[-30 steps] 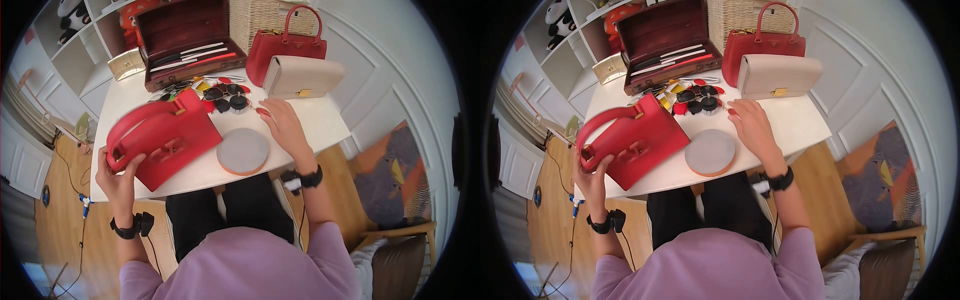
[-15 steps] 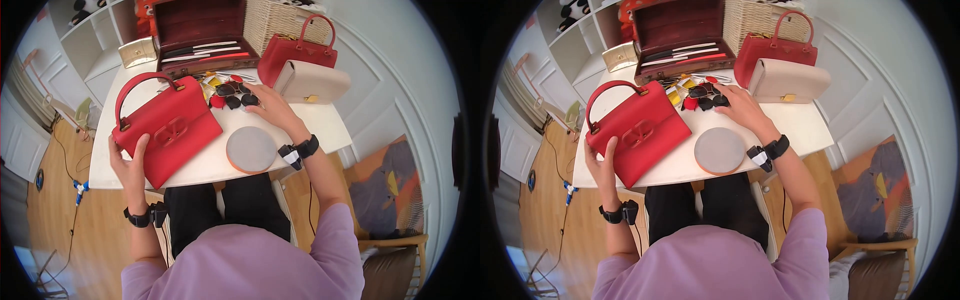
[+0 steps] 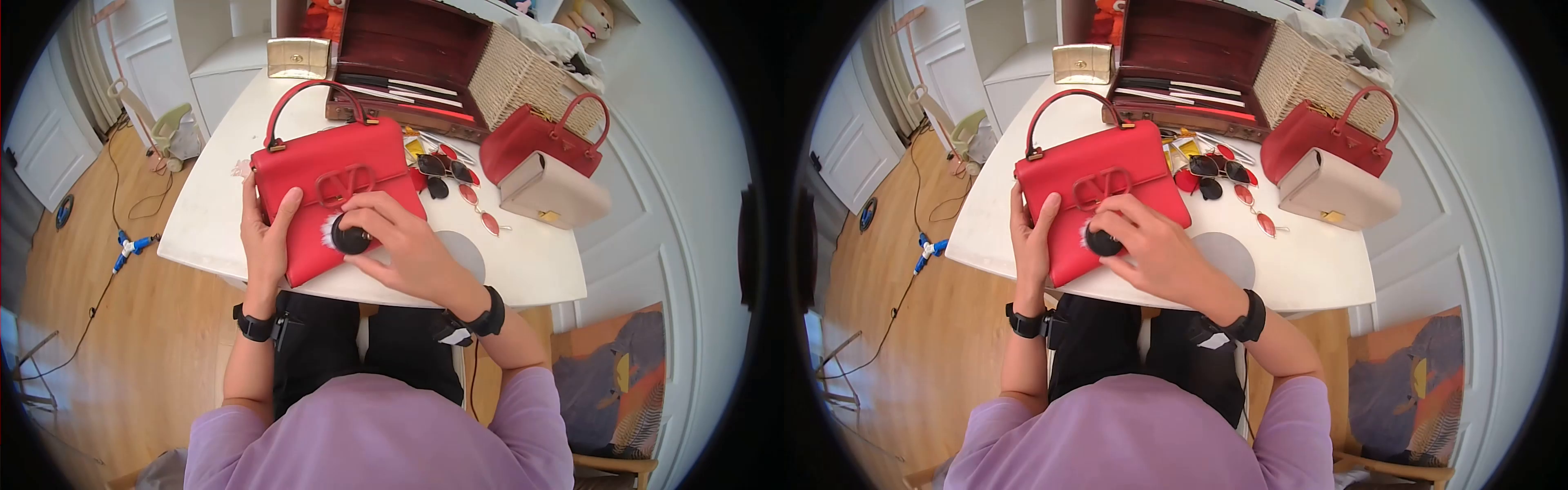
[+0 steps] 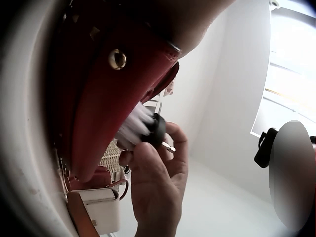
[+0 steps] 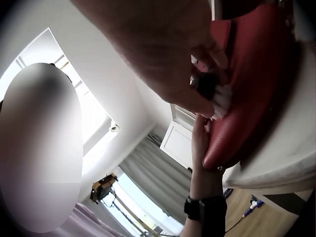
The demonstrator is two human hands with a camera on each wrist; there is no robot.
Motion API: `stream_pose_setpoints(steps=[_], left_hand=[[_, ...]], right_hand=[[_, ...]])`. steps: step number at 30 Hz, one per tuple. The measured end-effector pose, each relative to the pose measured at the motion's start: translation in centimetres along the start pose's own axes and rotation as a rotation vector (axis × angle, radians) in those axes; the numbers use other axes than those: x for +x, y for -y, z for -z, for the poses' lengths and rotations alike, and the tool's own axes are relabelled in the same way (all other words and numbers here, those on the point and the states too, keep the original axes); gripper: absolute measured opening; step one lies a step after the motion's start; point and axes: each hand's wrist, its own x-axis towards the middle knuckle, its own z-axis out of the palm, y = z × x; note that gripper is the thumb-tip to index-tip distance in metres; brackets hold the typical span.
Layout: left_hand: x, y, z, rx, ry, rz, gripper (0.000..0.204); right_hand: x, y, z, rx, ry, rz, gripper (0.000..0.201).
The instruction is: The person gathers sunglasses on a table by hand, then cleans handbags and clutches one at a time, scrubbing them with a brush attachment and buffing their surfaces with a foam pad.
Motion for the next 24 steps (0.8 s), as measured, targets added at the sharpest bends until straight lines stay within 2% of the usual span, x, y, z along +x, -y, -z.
stream_pose_setpoints(steps=[1, 5, 7, 9, 10, 11, 13, 14, 15, 17, 18, 19, 21, 23, 24], left_hand=[[0.0, 0.3, 0.2, -0.035, 0.016, -0.001, 0.059], [-0.3, 0.9, 0.3, -0.193, 0.027, 0.050, 0.063], [-0.2, 1.1, 0.7, -0.205, 0.023, 0.067, 0.065], [-0.2, 1.4, 0.8, -0.204, 0.057, 0.065, 0.065], [-0.2, 1.4, 0.8, -0.211, 0.052, 0.061, 0.065], [-0.3, 1.4, 0.8, -0.218, 0.060, 0.068, 0.066], [-0.4, 1.3, 0.9, -0.228, 0.056, 0.072, 0.066], [-0.5, 1.2, 0.7, -0.247, 0.069, 0.066, 0.066], [-0.6, 1.1, 0.7, -0.266, 0.085, 0.058, 0.066], [-0.6, 1.4, 0.8, -0.236, 0.104, 0.024, 0.066], [-0.7, 1.5, 0.9, -0.202, 0.128, -0.002, 0.065], [-0.7, 1.5, 0.9, -0.206, 0.124, -0.009, 0.065], [-0.8, 1.6, 1.0, -0.239, 0.133, -0.017, 0.064], [-0.9, 1.3, 0.9, -0.222, 0.111, -0.026, 0.064], [-0.9, 1.2, 0.9, -0.204, 0.097, -0.030, 0.064]], right_hand=[[0.2, -0.5, -0.3, -0.047, 0.000, -0.008, 0.038], [2.1, -1.1, 3.5, -0.096, -0.213, -0.356, 0.039], [2.8, -1.6, 2.6, 0.120, -0.331, -0.240, 0.039], [3.7, -1.4, 1.5, -0.014, -0.170, 0.022, 0.039], [3.9, -1.6, 0.9, -0.109, -0.138, 0.076, 0.040], [4.4, -1.6, 1.2, -0.111, -0.133, 0.085, 0.040], [5.6, -1.7, 2.6, -0.187, -0.300, -0.091, 0.040], [6.3, -2.1, 3.3, -0.205, -0.302, -0.162, 0.040], [6.9, -1.8, 3.2, -0.206, -0.296, -0.155, 0.040], [8.5, -0.5, 2.2, -0.089, -0.206, 0.015, 0.040], [8.9, -0.5, 1.2, -0.140, -0.196, 0.115, 0.041], [9.2, 0.5, 0.6, -0.072, -0.192, 0.118, 0.041], [9.7, 0.7, 0.7, -0.145, -0.160, 0.144, 0.039], [9.5, 0.2, 2.1, -0.278, -0.144, 0.050, 0.038], [9.4, 0.3, 3.0, -0.414, -0.178, 0.059, 0.037]])
